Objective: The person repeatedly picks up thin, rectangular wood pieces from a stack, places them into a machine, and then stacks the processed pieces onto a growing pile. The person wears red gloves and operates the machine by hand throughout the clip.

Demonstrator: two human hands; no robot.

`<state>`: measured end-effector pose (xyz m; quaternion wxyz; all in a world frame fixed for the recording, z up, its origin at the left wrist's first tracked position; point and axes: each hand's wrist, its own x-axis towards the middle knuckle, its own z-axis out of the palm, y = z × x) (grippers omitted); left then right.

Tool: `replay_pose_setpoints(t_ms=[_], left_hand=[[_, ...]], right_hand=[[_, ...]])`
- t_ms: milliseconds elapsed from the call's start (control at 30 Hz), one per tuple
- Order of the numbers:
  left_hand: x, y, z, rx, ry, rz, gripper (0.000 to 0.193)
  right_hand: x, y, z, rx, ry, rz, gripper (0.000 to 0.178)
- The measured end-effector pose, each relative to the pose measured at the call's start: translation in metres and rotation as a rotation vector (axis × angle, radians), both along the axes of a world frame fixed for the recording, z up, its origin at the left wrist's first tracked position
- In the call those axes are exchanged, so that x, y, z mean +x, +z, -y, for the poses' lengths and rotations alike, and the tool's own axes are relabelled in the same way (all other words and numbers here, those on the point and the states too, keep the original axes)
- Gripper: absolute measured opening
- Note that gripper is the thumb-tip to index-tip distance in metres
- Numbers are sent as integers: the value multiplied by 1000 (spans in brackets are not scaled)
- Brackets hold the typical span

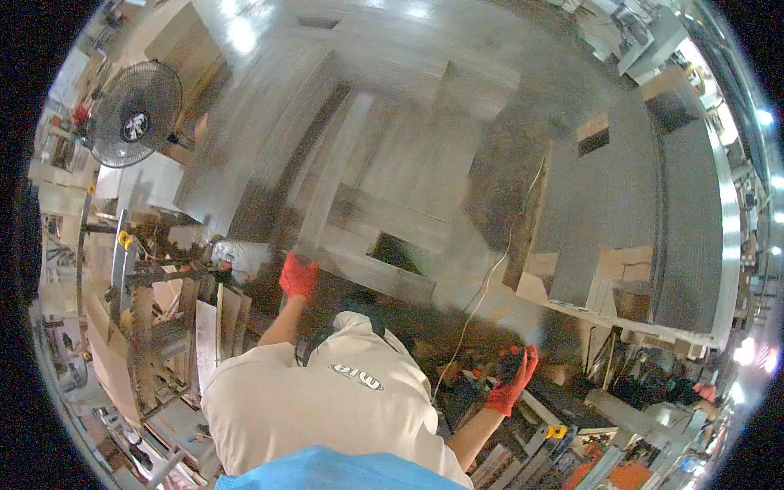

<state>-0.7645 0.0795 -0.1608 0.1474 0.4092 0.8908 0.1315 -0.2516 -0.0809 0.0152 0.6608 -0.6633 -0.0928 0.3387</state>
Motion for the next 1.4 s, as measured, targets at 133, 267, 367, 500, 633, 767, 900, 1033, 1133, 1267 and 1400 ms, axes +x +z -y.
replay_pose_setpoints(t_ms=[133,267,367,500,633,767,900,1033,1133,1267,1400], left_hand=[[-64,-24,-60,-45,58,50,64],[-115,-50,-113,-120,109,95,64],[-139,-57,-142,-146,24,-11,68],[-162,-63,-173,-316,92,-99,71],[-144,-82,-180,-336,174,-305,61],[-62,-107,-148,-262,42,-227,62],[42,-125,-64,-177,-444,-68,70],[160,-148,-16,-275,-1039,293,59],[243,-139,6,-207,-1511,499,58],[360,-69,21,-309,-1739,570,57],[464,-7,31,-175,-1799,521,52]], right_hand=[[-16,-13,-21,-76,141,15,31],[-48,4,-47,-162,176,-23,29],[-47,-5,-44,-202,195,-22,29],[-51,-3,-49,-176,229,-2,27],[-56,3,-44,-131,195,27,27],[-50,-3,-10,-120,143,24,32],[-46,25,11,-119,-4,131,34],[13,28,75,-260,-163,576,37],[49,36,133,-571,-333,899,37],[91,55,220,-873,-513,1099,33],[135,30,277,-945,-683,1174,24]])
